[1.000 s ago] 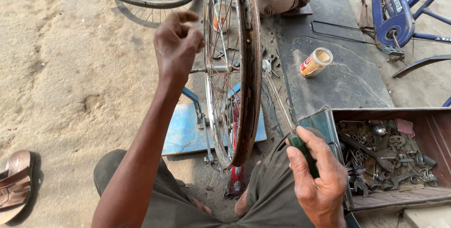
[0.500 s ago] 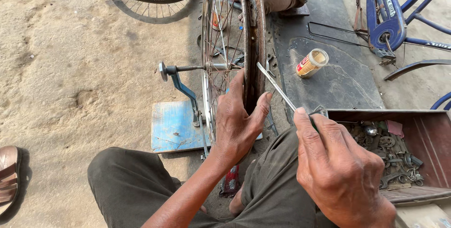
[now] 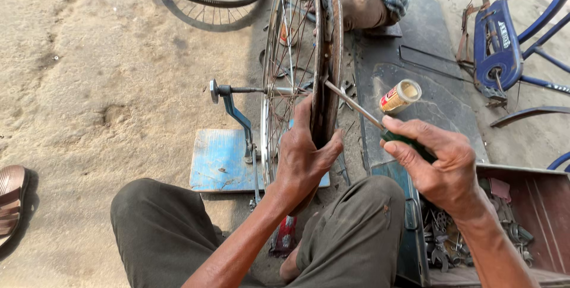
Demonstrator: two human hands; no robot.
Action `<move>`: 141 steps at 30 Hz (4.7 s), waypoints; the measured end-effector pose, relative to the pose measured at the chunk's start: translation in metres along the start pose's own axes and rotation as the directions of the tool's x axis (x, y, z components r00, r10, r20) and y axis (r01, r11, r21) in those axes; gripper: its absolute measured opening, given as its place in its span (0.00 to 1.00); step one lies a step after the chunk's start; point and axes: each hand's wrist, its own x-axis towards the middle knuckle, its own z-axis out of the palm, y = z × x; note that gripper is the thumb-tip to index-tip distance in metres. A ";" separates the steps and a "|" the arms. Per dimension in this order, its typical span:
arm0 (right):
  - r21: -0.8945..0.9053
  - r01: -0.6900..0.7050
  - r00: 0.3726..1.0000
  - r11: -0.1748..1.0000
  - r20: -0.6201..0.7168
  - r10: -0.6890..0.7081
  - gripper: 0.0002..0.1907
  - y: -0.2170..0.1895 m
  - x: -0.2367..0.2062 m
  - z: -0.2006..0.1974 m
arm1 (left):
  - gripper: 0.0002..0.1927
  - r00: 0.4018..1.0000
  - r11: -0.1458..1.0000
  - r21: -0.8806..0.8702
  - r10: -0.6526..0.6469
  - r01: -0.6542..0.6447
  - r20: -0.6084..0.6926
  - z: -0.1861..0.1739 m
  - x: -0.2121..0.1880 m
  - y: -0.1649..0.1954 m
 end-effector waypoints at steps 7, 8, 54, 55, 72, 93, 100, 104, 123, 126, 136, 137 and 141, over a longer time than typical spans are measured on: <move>-0.671 0.402 0.914 0.623 0.339 -0.225 0.24 -0.049 -0.009 -0.027 | 0.35 0.998 0.999 -0.012 0.053 -0.053 -0.020 0.006 -0.013 -0.017; -0.752 0.424 0.905 0.505 0.377 -0.199 0.26 -0.059 -0.015 -0.023 | 0.35 0.995 0.995 -0.004 0.096 -0.097 -0.029 0.006 -0.015 -0.019; -0.723 0.474 0.835 0.502 0.550 0.005 0.27 -0.038 0.049 -0.066 | 0.29 0.991 0.991 0.039 -0.131 0.130 0.009 0.003 -0.012 -0.015; -0.749 0.539 0.801 0.387 0.598 0.043 0.30 -0.039 0.052 -0.069 | 0.29 0.998 0.998 0.016 -0.063 0.063 0.004 0.002 -0.012 -0.016; 0.069 0.309 0.940 0.948 0.131 -0.316 0.17 0.039 0.028 0.014 | 0.32 0.988 0.988 -0.011 -0.152 0.153 0.027 0.000 -0.012 -0.014; -0.210 0.253 0.952 0.944 0.225 -0.205 0.18 -0.009 0.028 -0.040 | 0.34 0.996 0.994 0.083 0.080 -0.078 -0.025 0.002 0.000 -0.022; -0.071 0.145 0.987 0.987 0.077 -0.140 0.19 0.009 0.009 -0.009 | 0.32 0.996 0.996 0.030 -0.086 0.086 -0.004 0.002 0.005 -0.013; -0.620 0.500 0.855 0.604 0.465 -0.230 0.22 -0.021 0.019 -0.058 | 0.31 0.996 0.998 0.039 0.055 -0.053 -0.069 0.001 0.007 -0.009; -0.283 0.261 0.963 0.923 0.139 -0.230 0.19 -0.015 0.023 -0.023 | 0.51 0.986 0.986 -0.004 0.167 -0.167 0.014 -0.006 0.017 -0.018; -0.563 0.739 0.666 0.370 0.695 -0.272 0.26 -0.015 0.029 -0.067 | 0.53 0.913 0.896 0.262 0.394 -0.357 -0.104 -0.011 -0.003 -0.018; -0.383 0.920 0.392 0.088 0.881 -0.264 0.27 -0.030 0.062 -0.078 | 0.38 0.994 0.990 0.093 0.105 -0.103 -0.015 0.008 -0.046 -0.050; -0.440 0.852 0.514 0.283 0.807 -0.292 0.25 -0.034 0.061 -0.071 | 0.38 0.991 0.985 0.121 0.129 -0.124 -0.027 0.007 -0.043 -0.050; -0.208 0.058 0.982 0.976 0.187 -0.019 0.18 -0.031 0.031 -0.017 | 0.36 0.994 0.989 0.101 0.109 -0.107 -0.006 0.006 -0.030 -0.041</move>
